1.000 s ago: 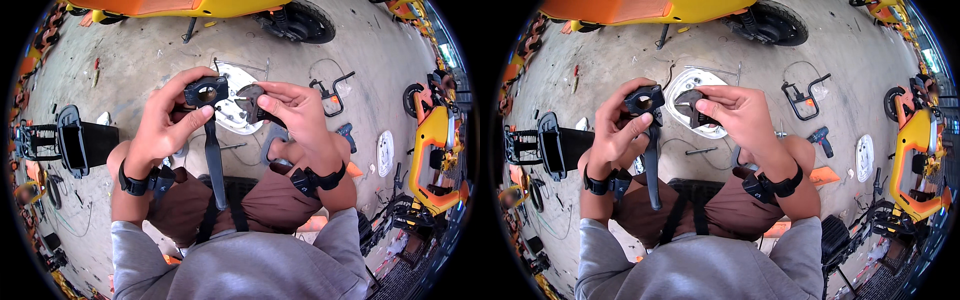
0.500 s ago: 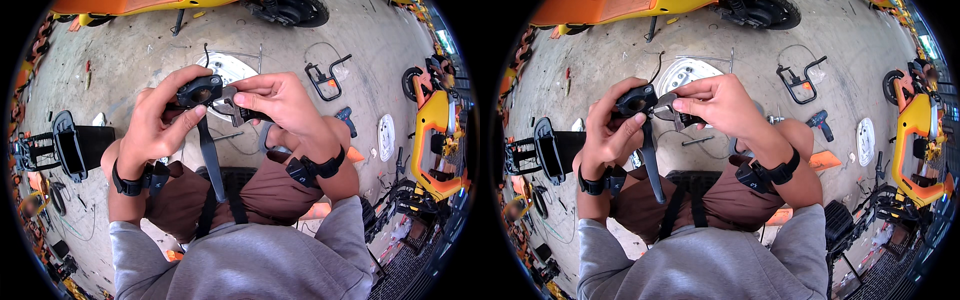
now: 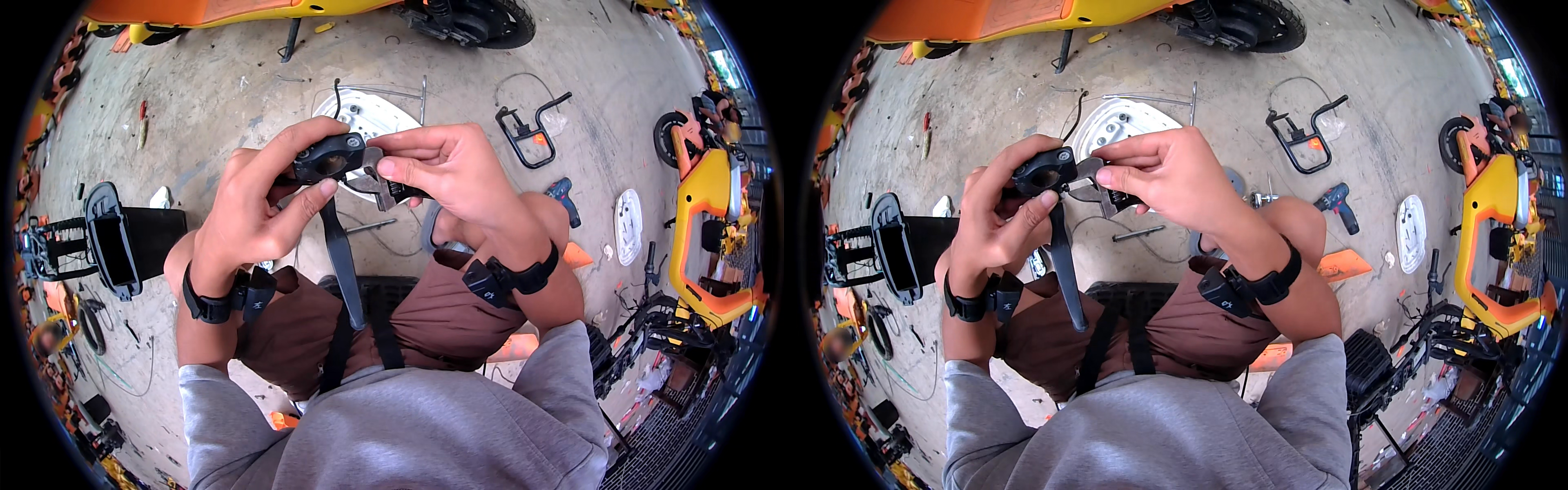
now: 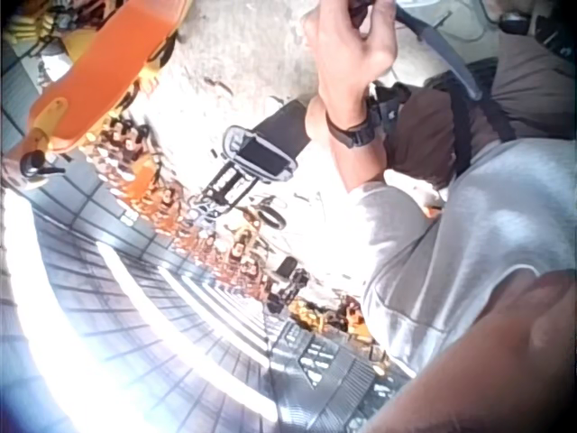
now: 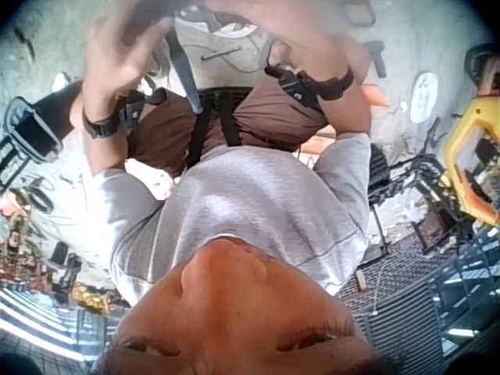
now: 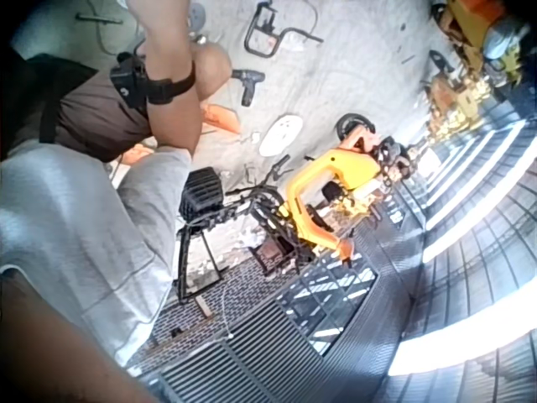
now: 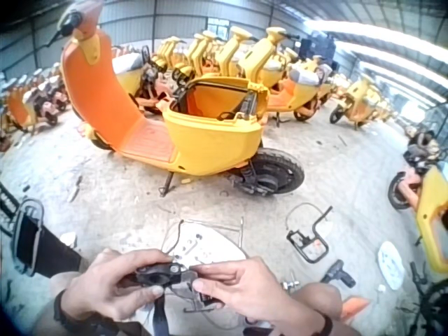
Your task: The person uses a pair of pliers and their hands to assemble a motorcycle brake or clutch lever into a black plastic housing. They carefully position metal pins and small components within the assembly while sitting on the floor.
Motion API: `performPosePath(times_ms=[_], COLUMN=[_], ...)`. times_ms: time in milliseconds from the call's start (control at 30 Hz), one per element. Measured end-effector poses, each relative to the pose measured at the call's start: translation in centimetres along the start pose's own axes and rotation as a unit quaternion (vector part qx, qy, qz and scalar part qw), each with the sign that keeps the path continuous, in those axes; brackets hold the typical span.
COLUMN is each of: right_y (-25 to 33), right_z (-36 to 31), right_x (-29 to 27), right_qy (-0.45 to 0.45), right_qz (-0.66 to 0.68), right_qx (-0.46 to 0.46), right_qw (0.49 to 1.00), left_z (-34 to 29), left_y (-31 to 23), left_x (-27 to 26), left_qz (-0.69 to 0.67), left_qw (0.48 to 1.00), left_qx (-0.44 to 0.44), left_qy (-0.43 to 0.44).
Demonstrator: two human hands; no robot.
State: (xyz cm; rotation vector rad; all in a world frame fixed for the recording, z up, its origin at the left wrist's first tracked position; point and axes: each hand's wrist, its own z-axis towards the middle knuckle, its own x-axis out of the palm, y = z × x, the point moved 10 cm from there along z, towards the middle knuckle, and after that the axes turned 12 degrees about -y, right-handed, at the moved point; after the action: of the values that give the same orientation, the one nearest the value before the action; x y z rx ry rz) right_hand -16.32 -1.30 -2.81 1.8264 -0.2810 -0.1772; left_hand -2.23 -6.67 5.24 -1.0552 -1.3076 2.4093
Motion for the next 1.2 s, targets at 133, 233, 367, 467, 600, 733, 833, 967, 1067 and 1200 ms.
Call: performPosePath(times_ms=[133, 233, 367, 467, 600, 733, 833, 967, 1067, 1200], right_y=[0.2, 0.2, 0.9, 1.7, 3.7, 5.9, 7.3, 8.0, 8.3, 8.5], right_z=[-0.1, -0.4, -0.7, -0.8, -2.0, -3.7, -5.1, -6.5, -7.9, -8.9], right_x=[0.1, -0.1, -0.3, -0.6, -0.3, 0.2, 0.8, 1.7, 2.8, 3.5], right_qy=[-0.011, -0.034, -0.065, -0.074, -0.087, -0.109, -0.112, -0.095, -0.073, -0.07], right_qz=[0.0, 0.006, 0.039, 0.032, -0.074, -0.152, -0.18, -0.205, -0.294, -0.316], right_qx=[-0.002, 0.0, -0.046, -0.116, -0.214, -0.398, -0.511, -0.625, -0.673, -0.699], right_qw=[1.0, 0.999, 0.996, 0.99, 0.97, 0.898, 0.833, 0.747, 0.675, 0.637], left_z=[-0.1, -0.2, -0.2, -0.4, -0.6, -0.3, -0.6, -1.3, -1.6, -2.7], left_y=[-0.3, 0.0, 1.1, 2.2, 3.5, 3.8, 4.6, 5.8, 7.2, 7.8], left_x=[0.0, 0.0, -0.2, -0.2, -0.4, -0.6, -0.2, 0.2, 1.0, 2.8], left_qz=[0.012, 0.014, -0.035, -0.083, -0.154, -0.225, -0.268, -0.292, -0.361, -0.488], left_qw=[0.999, 0.999, 0.998, 0.991, 0.972, 0.95, 0.918, 0.892, 0.838, 0.748], left_qx=[0.029, 0.026, -0.033, -0.087, -0.162, -0.199, -0.29, -0.344, -0.403, -0.447], left_qy=[-0.01, -0.032, -0.046, -0.058, -0.068, -0.086, -0.041, -0.008, -0.073, 0.052])
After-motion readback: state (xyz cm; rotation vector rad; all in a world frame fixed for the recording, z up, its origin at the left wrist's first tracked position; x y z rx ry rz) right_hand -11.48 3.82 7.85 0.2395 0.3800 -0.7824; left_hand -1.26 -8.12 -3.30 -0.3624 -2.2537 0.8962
